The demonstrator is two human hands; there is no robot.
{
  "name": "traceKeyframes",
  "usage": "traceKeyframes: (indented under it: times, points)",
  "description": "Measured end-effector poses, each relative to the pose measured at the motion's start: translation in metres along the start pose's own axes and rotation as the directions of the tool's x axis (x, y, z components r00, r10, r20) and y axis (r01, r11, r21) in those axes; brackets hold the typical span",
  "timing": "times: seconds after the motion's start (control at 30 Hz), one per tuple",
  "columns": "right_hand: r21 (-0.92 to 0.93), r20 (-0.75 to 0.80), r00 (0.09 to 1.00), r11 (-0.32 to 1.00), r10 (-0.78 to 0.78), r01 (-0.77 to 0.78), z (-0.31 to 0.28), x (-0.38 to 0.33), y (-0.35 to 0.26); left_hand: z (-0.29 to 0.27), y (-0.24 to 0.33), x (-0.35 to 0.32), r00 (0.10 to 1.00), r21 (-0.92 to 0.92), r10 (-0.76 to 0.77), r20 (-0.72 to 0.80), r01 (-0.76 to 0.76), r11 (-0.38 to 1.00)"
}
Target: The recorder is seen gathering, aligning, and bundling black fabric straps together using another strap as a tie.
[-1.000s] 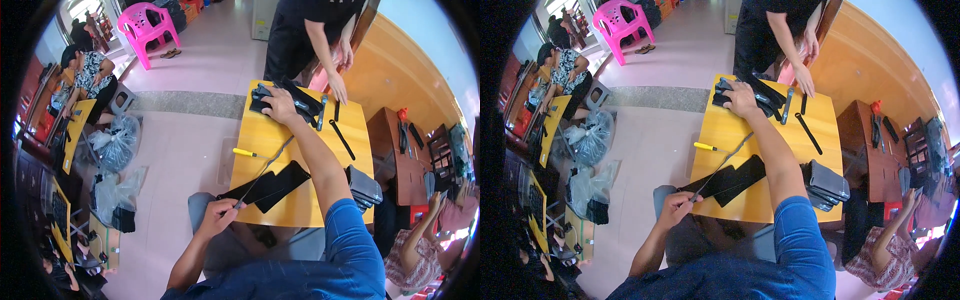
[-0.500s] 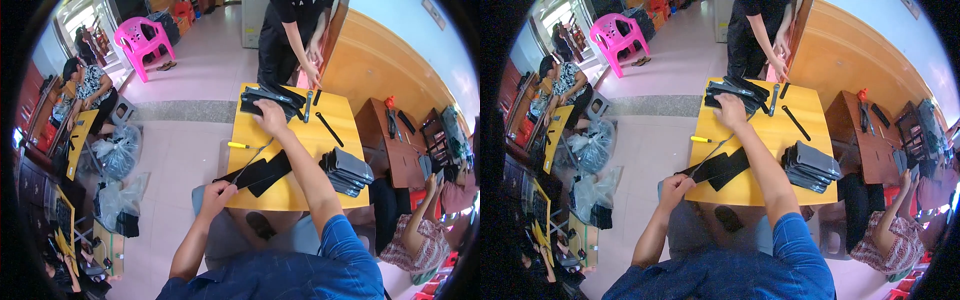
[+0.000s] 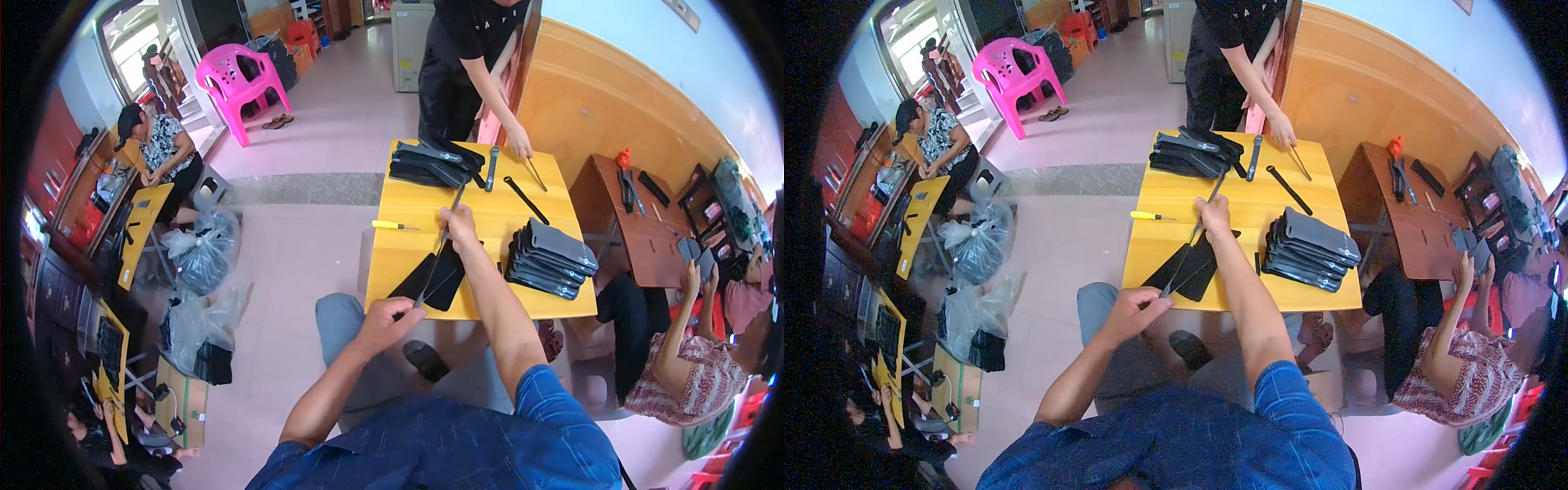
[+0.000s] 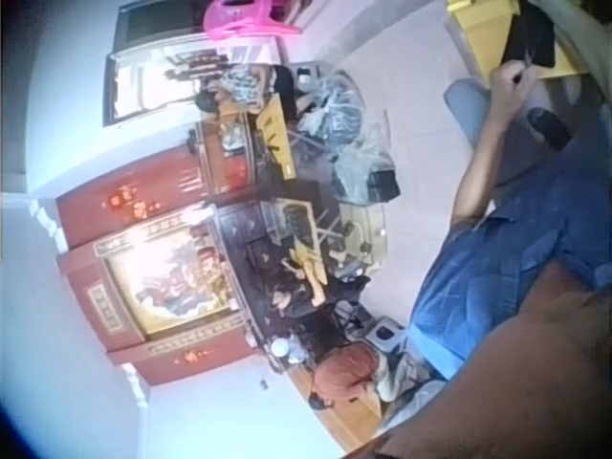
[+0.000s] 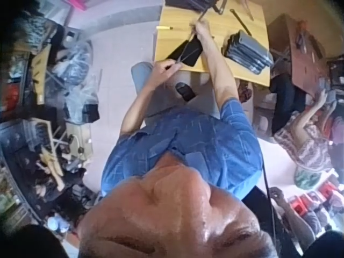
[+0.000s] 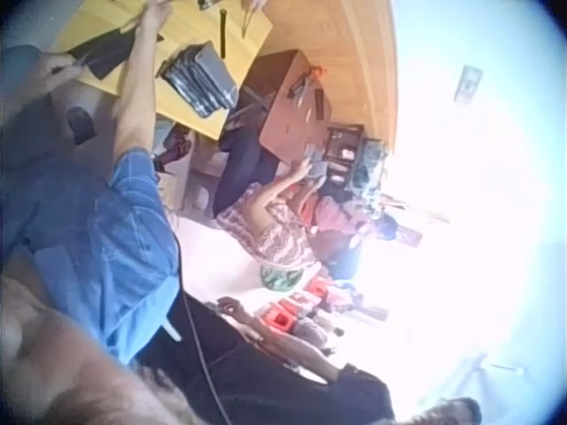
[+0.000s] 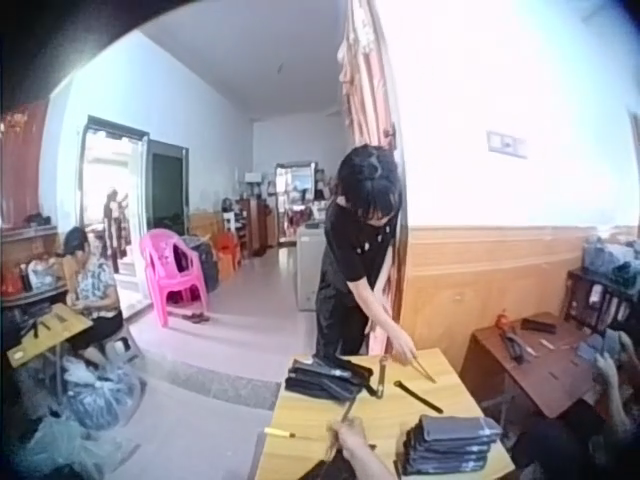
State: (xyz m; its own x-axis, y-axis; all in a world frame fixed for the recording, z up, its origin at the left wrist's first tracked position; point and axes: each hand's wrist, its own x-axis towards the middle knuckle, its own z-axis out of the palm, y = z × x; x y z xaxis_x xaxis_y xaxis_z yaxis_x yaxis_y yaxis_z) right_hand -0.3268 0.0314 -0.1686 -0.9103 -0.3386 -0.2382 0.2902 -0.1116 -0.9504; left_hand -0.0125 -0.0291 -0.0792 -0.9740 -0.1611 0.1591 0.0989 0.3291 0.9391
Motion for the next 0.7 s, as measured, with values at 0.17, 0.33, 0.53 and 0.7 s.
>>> traceKeyframes:
  times: [0.17, 0.33, 0.53, 0.7]
  points:
    - [-0.087, -0.124, 0.992, 0.996, -0.007, -0.004, 0.014, 0.038, 0.004, 0.01, 0.017, -0.003, 0.999, 0.033, 0.038, 0.006, -0.038, 0.999]
    - [-0.474, -0.198, 0.946, 0.87, -0.257, 0.137, -0.038, 0.141, 0.024, 0.02, 0.034, -0.002, 0.979, -0.065, 0.186, 0.083, -0.18, 0.981]
    - [-0.516, -0.152, 0.965, 0.85, -0.212, 0.105, -0.004, 0.092, 0.015, -0.007, 0.011, -0.02, 0.986, 0.01, 0.161, 0.045, -0.162, 0.987]
    - [-0.246, -0.122, 0.981, 0.962, -0.15, 0.117, -0.01, 0.068, -0.007, -0.045, -0.032, 0.013, 0.97, 0.261, -0.106, -0.22, 0.163, 0.951]
